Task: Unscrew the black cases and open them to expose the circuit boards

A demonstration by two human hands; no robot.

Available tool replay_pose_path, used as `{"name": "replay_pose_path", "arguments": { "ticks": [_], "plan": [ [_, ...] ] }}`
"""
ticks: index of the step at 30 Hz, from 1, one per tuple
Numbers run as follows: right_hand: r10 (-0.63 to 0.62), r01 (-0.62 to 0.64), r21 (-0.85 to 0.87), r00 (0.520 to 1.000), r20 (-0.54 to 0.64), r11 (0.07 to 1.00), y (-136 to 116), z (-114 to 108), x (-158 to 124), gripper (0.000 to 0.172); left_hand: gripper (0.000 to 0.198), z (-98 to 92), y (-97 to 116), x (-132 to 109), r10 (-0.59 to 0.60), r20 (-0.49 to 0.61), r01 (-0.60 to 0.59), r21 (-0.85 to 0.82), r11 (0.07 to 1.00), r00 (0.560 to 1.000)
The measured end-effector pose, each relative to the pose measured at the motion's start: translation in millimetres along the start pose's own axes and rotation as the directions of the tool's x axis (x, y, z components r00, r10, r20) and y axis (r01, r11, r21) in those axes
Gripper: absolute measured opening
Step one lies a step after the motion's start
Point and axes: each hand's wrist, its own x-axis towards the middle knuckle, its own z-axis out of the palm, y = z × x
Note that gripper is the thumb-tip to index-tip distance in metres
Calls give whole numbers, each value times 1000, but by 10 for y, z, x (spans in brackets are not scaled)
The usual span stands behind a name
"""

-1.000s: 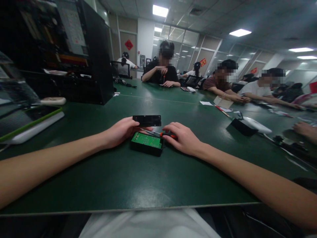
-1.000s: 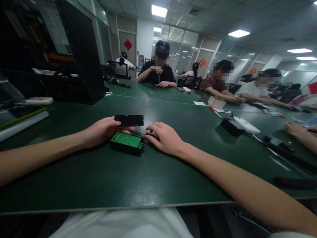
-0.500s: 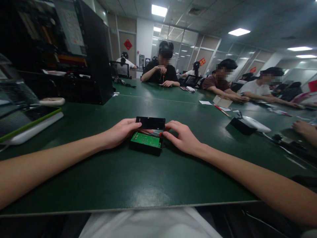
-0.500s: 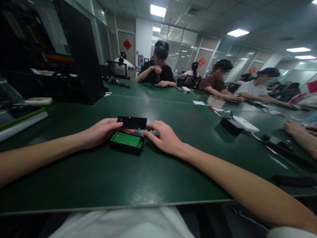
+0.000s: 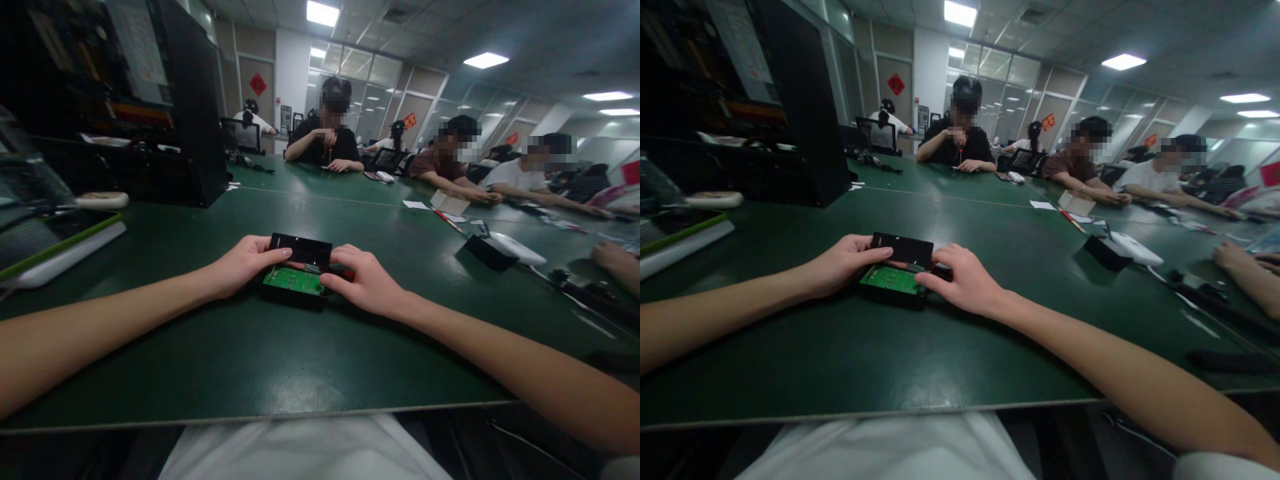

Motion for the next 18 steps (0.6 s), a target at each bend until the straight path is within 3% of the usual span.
{"name": "replay_pose_path", "arguments": {
  "ticks": [10,18],
  "plan": [
    [-104,121,-160,988,110,980,-127,-37,-25,64,25,69,51,-27,33,-71,-37,-63,997,997],
    [-101,145,-247,978,181,958,-346,-2,107,61,15,115,57,-3,39,-143,-51,-87,995,989]
  ]
}}
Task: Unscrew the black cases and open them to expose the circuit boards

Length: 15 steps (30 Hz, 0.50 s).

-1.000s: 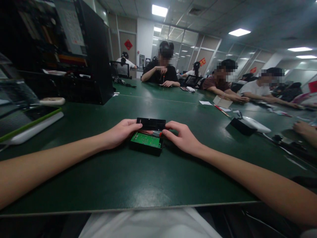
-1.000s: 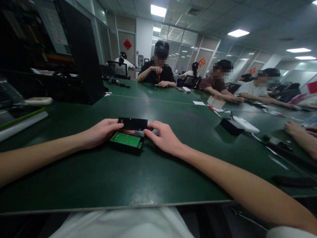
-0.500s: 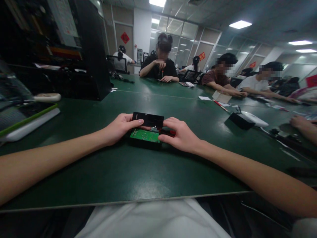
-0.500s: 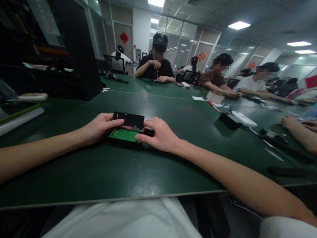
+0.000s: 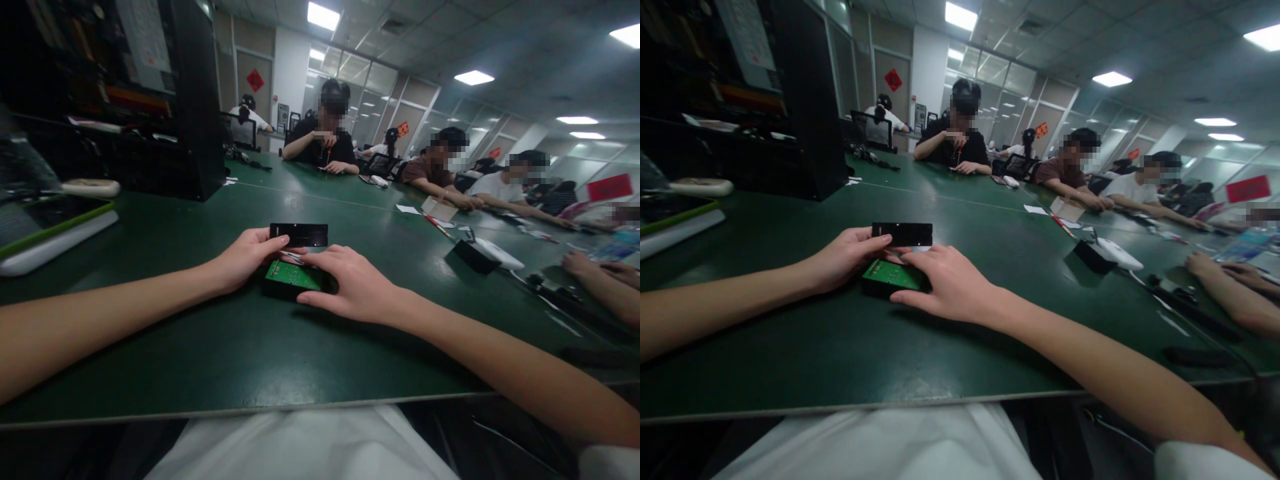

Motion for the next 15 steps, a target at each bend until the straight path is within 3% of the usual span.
{"name": "replay_pose_path", "arguments": {
  "ticks": [4,7,11,13,15],
  "plan": [
    [5,-4,-3,998,55,1000,-88,65,136,61,12,3,-4,-4,6,-32,-5,29,1000,999],
    [15,-17,19,996,86,1000,-135,-16,153,57,12,-8,-14,5,5,-50,-2,46,999,999],
    [139,-137,-45,989,47,990,-88,-456,-82,57,17,-33,-26,25,14,-33,-12,88,996,999],
    [235,-238,-129,971,-33,963,37,-772,-351,57,19,-48,-31,31,12,-9,-11,114,993,1000],
    [363,-390,-229,919,-154,892,253,-1087,-718,58,18,-63,-38,36,22,5,-22,135,991,1000]
  ]
}}
